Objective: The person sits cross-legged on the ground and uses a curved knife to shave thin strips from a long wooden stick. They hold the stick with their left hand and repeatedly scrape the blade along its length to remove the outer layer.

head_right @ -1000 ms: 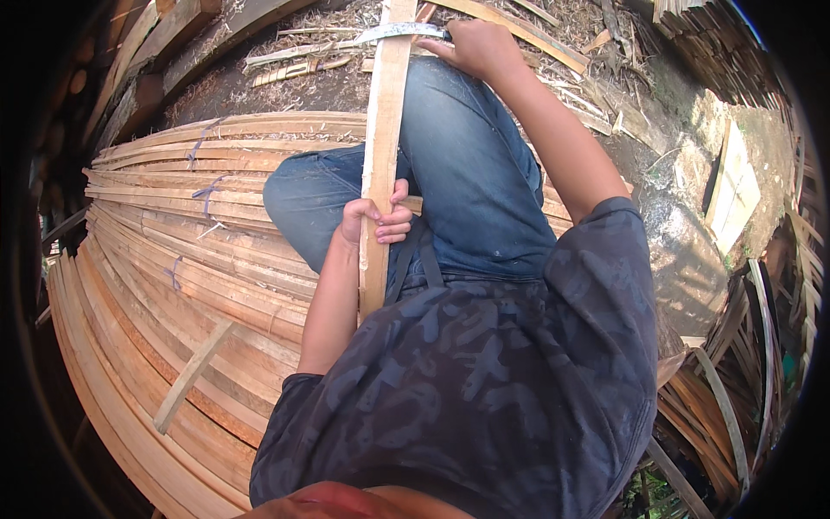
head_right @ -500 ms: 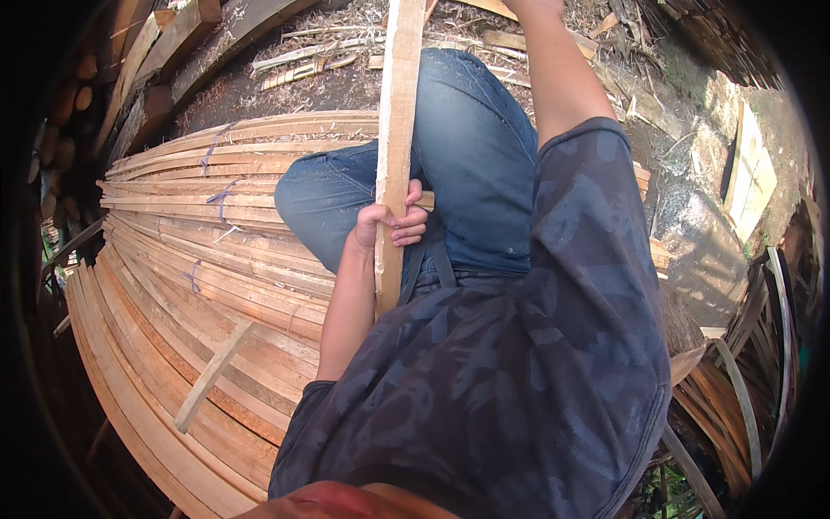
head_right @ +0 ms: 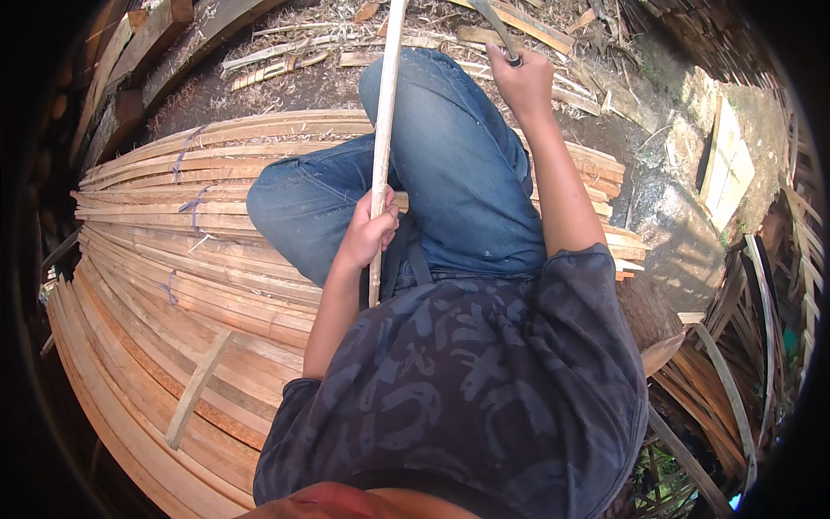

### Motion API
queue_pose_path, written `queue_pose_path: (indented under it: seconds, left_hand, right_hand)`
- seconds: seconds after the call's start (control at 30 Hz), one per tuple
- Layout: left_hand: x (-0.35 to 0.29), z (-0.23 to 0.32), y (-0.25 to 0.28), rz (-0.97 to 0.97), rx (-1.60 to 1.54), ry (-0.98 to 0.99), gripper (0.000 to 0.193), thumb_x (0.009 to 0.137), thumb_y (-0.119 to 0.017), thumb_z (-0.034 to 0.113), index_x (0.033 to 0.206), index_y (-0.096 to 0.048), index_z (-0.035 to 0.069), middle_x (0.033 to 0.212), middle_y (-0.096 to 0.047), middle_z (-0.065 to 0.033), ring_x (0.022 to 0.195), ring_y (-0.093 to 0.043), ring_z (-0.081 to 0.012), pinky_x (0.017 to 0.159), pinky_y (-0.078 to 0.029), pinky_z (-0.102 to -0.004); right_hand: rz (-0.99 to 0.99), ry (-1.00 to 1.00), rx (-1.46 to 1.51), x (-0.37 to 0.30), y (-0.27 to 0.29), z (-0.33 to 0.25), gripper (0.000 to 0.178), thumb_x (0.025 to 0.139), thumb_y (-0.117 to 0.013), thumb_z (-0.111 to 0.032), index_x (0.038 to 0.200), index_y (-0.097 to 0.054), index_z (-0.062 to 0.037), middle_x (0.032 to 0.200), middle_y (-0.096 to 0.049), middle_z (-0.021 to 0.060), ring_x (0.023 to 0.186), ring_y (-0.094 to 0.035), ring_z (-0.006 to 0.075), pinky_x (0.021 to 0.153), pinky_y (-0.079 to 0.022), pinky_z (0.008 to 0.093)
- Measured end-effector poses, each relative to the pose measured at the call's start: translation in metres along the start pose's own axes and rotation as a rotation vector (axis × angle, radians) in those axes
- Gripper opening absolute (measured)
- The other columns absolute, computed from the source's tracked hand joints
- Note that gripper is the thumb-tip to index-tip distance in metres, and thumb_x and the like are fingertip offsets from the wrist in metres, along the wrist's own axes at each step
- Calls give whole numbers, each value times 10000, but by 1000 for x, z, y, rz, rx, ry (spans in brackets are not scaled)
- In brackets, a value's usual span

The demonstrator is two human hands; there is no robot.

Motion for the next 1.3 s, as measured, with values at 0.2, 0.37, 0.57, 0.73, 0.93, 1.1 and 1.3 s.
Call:
queue_pose_path:
  seconds: [0.2, 0.37, 0.57, 0.73, 0.93, 1.1, 1.3]
  left_hand:
    - [-1, 15, 0, 107, 157, -142, 175, 738, -500, 32, 892, -431, 82, 661, -421, 24, 473, -372, -49, 393, -305, -215]
    - [-3, 19, 4, 163, 247, -190, 161, 709, -497, 37, 863, -452, 59, 685, -407, 21, 536, -386, -54, 448, -328, -223]
    - [-2, 22, 6, 221, 355, -296, 395, 706, -518, 61, 1086, -536, -45, 821, -540, -102, 757, -509, -185, 735, -458, -311]
    - [-1, 18, 8, 207, 315, -243, 416, 709, -527, 68, 1110, -537, -43, 859, -566, -114, 773, -524, -191, 754, -463, -313]
    - [0, 14, 7, 176, 271, -230, 418, 711, -532, 65, 1115, -539, -45, 838, -556, -76, 761, -509, -150, 723, -459, -288]
    - [1, 8, 7, 172, 236, -172, 396, 717, -532, 61, 1099, -543, -43, 808, -539, -51, 735, -493, -129, 691, -454, -283]
    - [4, 15, 13, 237, 356, -270, 332, 732, -536, 75, 1041, -532, -47, 813, -579, -127, 750, -557, -218, 716, -475, -337]
  right_hand:
    - [-300, 437, -442, -48, -18, -109, 282, 745, -675, -324, 726, -715, -46, 648, -655, 170, 666, -670, 326, 620, -544, 413]
    - [-363, 537, -550, -45, -32, -113, 224, 700, -675, -264, 687, -699, -43, 661, -656, 178, 634, -671, 329, 590, -548, 416]
    - [-154, 378, -690, 41, -14, -89, 182, 731, -617, -196, 728, -697, -33, 731, -670, 203, 712, -686, 335, 668, -552, 444]
    - [-148, 360, -699, 39, -16, -92, 209, 755, -624, -230, 793, -707, -42, 768, -676, 199, 754, -680, 344, 702, -545, 452]
    - [-334, 491, -585, -41, -19, -110, 184, 750, -634, -219, 753, -694, -45, 720, -671, 176, 709, -679, 329, 663, -547, 428]
    - [-443, 555, -676, -57, -33, -112, 174, 717, -657, -238, 772, -712, -83, 682, -660, 158, 672, -670, 320, 626, -539, 428]
    - [-263, 571, -584, -28, -38, -108, 145, 674, -632, -175, 658, -678, -38, 675, -660, 185, 656, -677, 331, 577, -544, 417]
Point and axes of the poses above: each hand's wrist, its own x-axis towards the middle knuckle, its own y-axis out of the back of the hand, z = x × y, the point moved 9 cm from there along x, towards the middle knuckle
